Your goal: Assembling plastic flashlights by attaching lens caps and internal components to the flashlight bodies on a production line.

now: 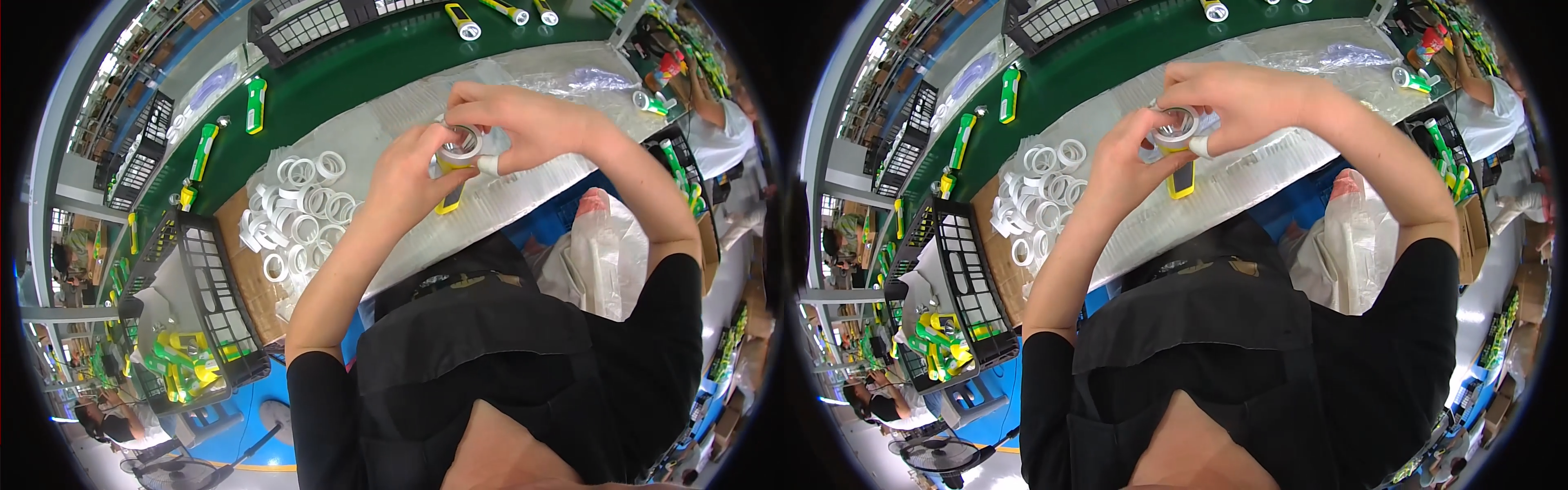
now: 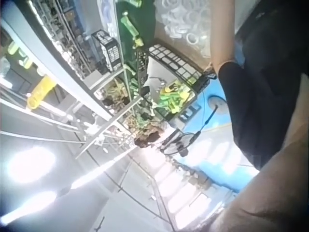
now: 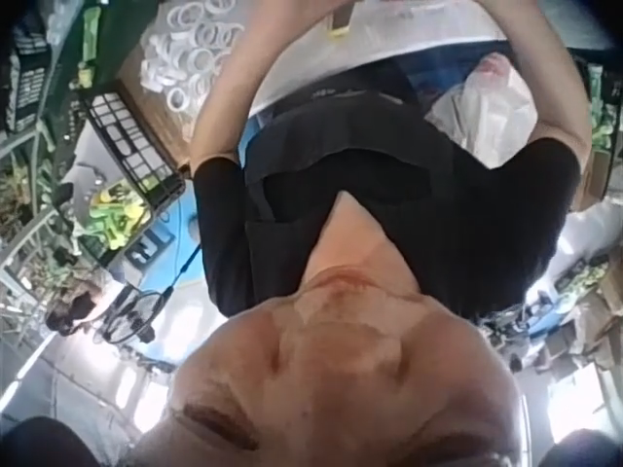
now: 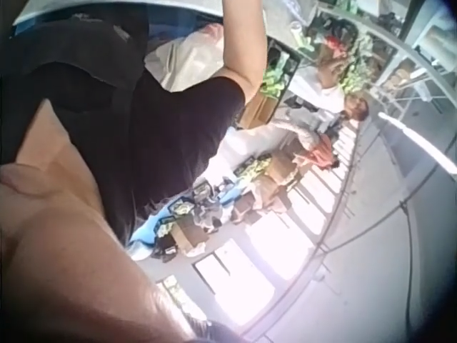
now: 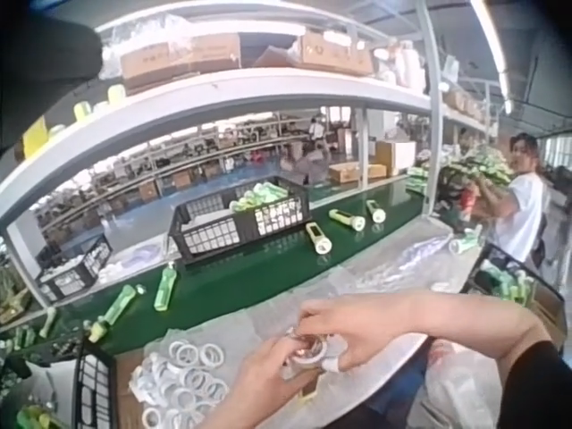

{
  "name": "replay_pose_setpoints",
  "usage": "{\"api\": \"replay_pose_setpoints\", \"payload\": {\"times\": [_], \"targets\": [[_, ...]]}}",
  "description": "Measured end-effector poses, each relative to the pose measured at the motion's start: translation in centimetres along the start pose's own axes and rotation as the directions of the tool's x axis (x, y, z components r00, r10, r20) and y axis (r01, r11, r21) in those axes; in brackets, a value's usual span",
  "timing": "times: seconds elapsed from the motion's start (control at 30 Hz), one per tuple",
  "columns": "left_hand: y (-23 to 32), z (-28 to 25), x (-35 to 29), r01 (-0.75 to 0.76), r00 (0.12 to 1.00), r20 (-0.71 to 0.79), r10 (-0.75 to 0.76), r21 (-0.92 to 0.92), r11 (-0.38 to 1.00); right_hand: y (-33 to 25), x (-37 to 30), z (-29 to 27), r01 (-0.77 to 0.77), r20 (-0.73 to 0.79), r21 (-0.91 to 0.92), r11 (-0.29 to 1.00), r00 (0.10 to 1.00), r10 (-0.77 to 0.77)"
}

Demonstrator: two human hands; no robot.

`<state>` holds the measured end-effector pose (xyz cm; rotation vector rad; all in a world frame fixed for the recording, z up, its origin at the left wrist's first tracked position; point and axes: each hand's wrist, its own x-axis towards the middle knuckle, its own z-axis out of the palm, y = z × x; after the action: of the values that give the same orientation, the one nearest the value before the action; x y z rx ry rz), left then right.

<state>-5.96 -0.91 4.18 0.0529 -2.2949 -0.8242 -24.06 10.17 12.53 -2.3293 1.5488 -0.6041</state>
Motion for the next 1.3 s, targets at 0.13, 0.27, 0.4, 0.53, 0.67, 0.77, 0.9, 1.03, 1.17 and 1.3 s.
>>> {"api": "replay_pose_setpoints", "payload": {"times": [0.13,0.27,0.4,0.53,0.67,0.77,0.9,1.03,1.17,1.3], "targets": [[0.3,0.3,0.1,-0.012,1.000,-0.020,0.011,-0.044,0.999,1.2,0.5,-1.0,-0.025,0.191,0.004,1.000,0.981,0.024],[0.2,0.4,0.3,0.048,0.998,0.039,-0.046,-0.047,0.998,1.1,0.7,-1.5,-0.045,0.218,-0.024,0.999,0.975,0.049],[0.0,0.6,0.2,-0.029,0.999,0.012,0.030,-0.046,0.999,1.0,0.9,-1.6,-0.160,0.270,-0.011,0.987,0.950,0.157],[0.0,0.7,0.1,-0.012,1.000,0.024,0.014,-0.068,0.998,0.6,0.5,-1.4,-0.186,0.255,-0.037,0.982,0.948,0.189],[-0.4,0.6,0.4,-0.059,0.998,0.020,0.060,-0.052,0.997,0.9,0.7,-0.9,-0.076,0.187,-0.118,0.990,0.978,0.097],[-0.5,0.6,0.3,-0.032,0.999,0.000,0.032,-0.042,0.999,0.0,1.4,-0.3,-0.221,0.164,-0.150,0.964,0.955,0.245],[-0.7,0.7,0.6,0.039,0.999,-0.029,-0.040,-0.035,0.999,-0.9,1.9,0.0,-0.551,0.024,-0.244,0.798,0.820,0.573],[-1.0,0.5,0.5,0.015,0.998,-0.057,-0.017,-0.039,0.999,2.9,1.6,1.3,0.133,-0.207,0.022,0.991,0.970,-0.126],[-1.1,0.4,0.1,0.035,0.998,-0.053,-0.037,-0.037,0.999,-0.1,2.1,0.8,-0.351,-0.053,-0.282,0.893,0.935,0.351],[-1.4,0.7,0.1,-0.042,0.993,-0.114,0.038,-0.032,0.999,1.4,1.9,1.3,-0.239,-0.032,-0.194,0.951,0.971,0.237]]}}
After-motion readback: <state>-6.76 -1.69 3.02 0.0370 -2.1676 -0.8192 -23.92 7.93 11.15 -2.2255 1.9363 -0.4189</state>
